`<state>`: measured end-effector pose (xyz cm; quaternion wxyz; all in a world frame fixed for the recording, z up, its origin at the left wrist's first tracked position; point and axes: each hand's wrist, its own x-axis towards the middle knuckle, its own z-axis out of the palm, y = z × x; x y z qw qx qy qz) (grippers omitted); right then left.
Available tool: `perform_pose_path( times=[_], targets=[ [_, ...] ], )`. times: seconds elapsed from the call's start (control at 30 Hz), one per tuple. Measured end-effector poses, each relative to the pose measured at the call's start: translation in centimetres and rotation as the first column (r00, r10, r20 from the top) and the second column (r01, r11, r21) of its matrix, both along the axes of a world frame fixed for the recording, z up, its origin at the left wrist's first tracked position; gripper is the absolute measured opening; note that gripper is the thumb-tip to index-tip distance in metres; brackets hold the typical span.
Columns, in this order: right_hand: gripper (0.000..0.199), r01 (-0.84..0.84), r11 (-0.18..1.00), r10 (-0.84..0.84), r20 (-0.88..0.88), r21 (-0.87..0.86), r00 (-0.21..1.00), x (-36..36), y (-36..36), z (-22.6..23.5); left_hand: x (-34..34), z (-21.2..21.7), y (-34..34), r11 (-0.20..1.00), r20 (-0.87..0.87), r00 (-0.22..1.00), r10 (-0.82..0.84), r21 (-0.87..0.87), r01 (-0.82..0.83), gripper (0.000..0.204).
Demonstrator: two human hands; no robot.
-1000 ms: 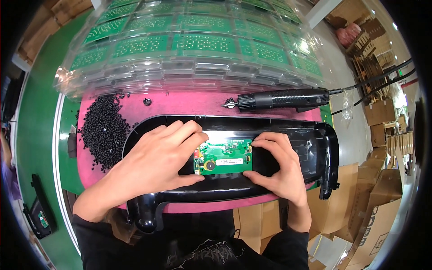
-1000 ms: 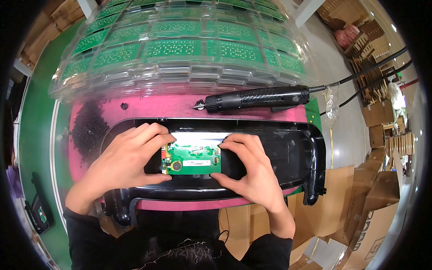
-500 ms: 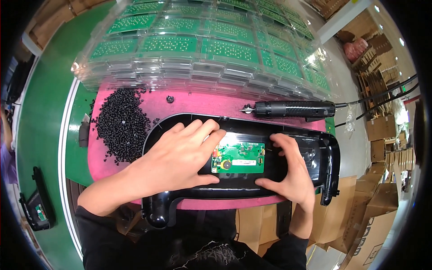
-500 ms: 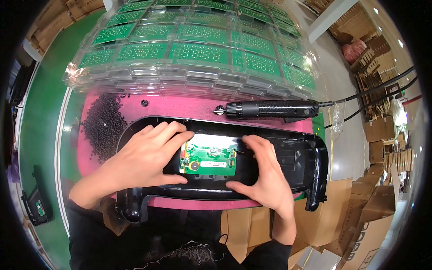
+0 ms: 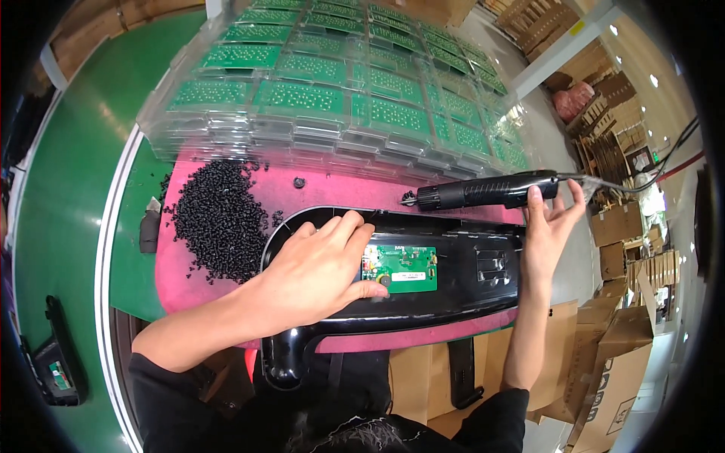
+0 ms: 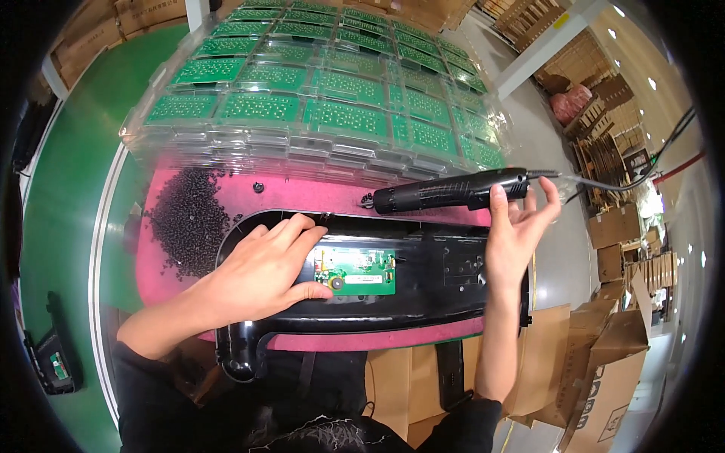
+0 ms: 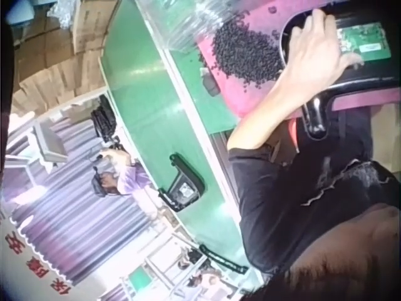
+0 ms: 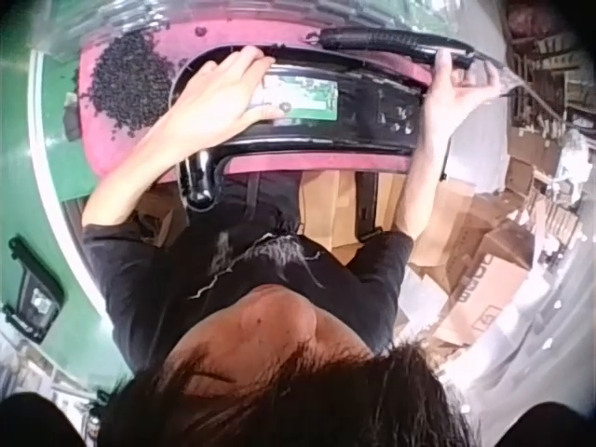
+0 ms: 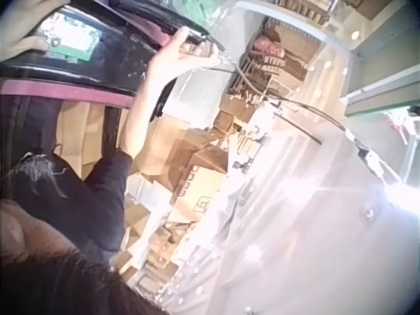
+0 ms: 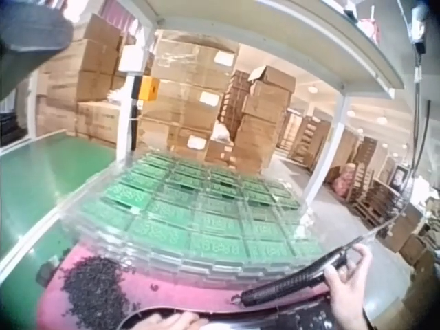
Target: Assembling circuit boards into plastic housings and opening cardboard boxes in a factory.
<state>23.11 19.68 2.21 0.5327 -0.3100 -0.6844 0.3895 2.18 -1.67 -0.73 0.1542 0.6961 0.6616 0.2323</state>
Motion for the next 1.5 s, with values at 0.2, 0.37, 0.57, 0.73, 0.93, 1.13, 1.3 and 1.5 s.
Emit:
perform_pose_path(
  times=[0.2,0.37,0.57,0.73,0.93,1.13,1.3,1.5],
  targets=[
    [0.043,-0.383,0.914,0.367,-0.130,-0.133,0.921,-5.2,-3.1,-0.5,-0.2,-0.2,0.2,0.998,0.011,0.999,-0.034,0.050,0.033,0.057],
    [0.041,-0.589,0.796,0.463,-0.487,-0.140,0.740,-6.4,-4.1,1.6,-0.2,0.3,0.1,0.973,0.159,0.984,0.074,0.204,-0.107,0.035],
    [0.040,-0.750,0.636,0.484,-0.664,-0.180,0.570,-6.1,-7.9,3.5,-0.6,0.5,0.5,0.829,0.156,0.980,0.125,0.527,-0.189,0.034],
    [0.043,-0.748,0.643,0.482,-0.672,-0.165,0.562,-5.5,-8.9,2.2,-0.6,-0.2,0.6,0.814,0.111,0.994,0.023,0.574,-0.083,0.025],
    [0.045,-0.777,0.625,0.573,-0.633,-0.073,0.520,-4.6,-8.2,1.6,-0.5,0.0,1.1,0.843,0.049,0.997,-0.063,0.537,0.027,0.017],
    [0.039,-0.795,0.604,0.587,-0.639,-0.063,0.497,-4.1,-8.7,2.1,-0.3,0.6,0.8,0.899,-0.058,0.997,-0.055,0.431,0.075,0.019],
    [0.030,-0.744,0.667,0.591,-0.635,0.038,0.497,-3.6,-8.4,2.2,-0.1,0.2,1.3,0.867,0.266,0.963,-0.037,0.487,-0.101,0.012],
    [0.027,-0.742,0.660,0.577,-0.714,0.120,0.397,-3.0,-8.7,2.7,-0.4,0.0,1.0,0.939,0.358,0.927,-0.108,0.342,-0.022,0.013]
  ],
)
